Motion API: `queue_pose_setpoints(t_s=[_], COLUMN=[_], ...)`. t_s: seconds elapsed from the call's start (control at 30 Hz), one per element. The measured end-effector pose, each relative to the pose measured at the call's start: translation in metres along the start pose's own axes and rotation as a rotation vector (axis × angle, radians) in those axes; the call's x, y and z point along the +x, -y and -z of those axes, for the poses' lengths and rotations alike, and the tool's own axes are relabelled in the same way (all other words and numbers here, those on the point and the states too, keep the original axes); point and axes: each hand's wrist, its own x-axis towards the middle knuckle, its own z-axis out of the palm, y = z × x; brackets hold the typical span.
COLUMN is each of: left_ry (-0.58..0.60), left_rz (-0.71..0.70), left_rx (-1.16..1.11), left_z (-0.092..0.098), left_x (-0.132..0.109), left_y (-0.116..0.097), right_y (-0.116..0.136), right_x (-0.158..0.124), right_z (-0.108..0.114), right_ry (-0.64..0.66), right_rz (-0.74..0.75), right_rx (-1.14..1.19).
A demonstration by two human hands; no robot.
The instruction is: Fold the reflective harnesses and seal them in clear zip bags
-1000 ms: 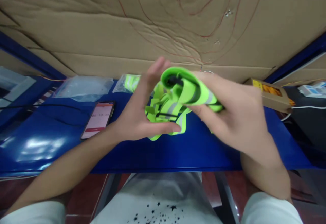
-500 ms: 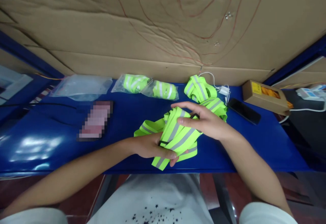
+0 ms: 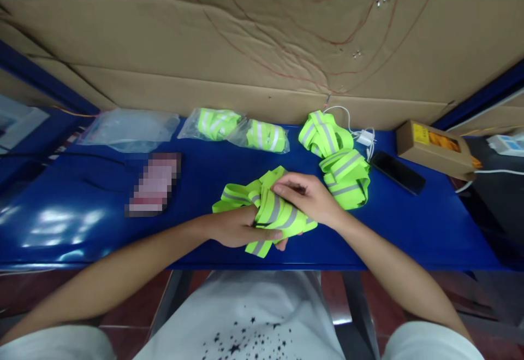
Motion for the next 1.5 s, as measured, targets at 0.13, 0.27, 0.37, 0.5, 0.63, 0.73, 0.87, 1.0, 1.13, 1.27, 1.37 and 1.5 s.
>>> queue_pose_setpoints(t_s=[0.13,0.27,0.37,0.5,0.63,0.73,0.87,1.0,1.13,1.27,1.37,1.5], left_ry=[-0.076,-0.101,0.043,0.385,0.52,0.381,0.135,-0.225,-0.464,-0.45,-0.465,-0.508], left_rz=[-0.012,0.043,0.1,0.075,0.118,0.158,0.091,-0.037,-0.122,0.049,0.128,0.135], left_rx=[-0.034,-0.092,-0.362,-0.692,-0.637,-0.543,-0.49,-0.316,-0.285,-0.408,-0.608,-0.61], left_z=[0.0,0.002,0.002,-0.004,-0.015,-0.02,-0.012,0.003,0.007,-0.006,-0.014,-0.014], left_x=[0.002,0.0,-0.004,-0.006,-0.003,-0.002,-0.005,-0.002,0.007,0.013,0.013,0.013], left_y=[0.004,0.002,-0.007,-0.026,-0.032,-0.024,-0.012,-0.01,-0.002,0.009,0.011,0.011], right_y=[0.012,0.014,0.02,0.041,0.055,0.051,0.037,0.03,0.022,0.007,0.001,0.005], right_x=[-0.009,-0.014,-0.019,-0.033,-0.042,-0.037,-0.027,-0.024,-0.025,-0.023,-0.022,-0.021], right_z=[-0.001,-0.014,-0.019,-0.015,-0.006,-0.001,0.002,0.003,-0.001,-0.005,-0.007,-0.012], right_ry=[0.094,-0.004,-0.078,-0.049,-0.126,-0.285,-0.402,-0.448,-0.383,-0.34,-0.297,-0.297], right_rz=[0.14,0.255,0.39,0.518,0.483,0.372,0.274,0.403,0.559,0.673,0.669,0.553], right_rx=[-0.194,-0.357,-0.339,-0.307,-0.316,-0.313,-0.355,-0.523,-0.689,-0.847,-0.883,-0.753])
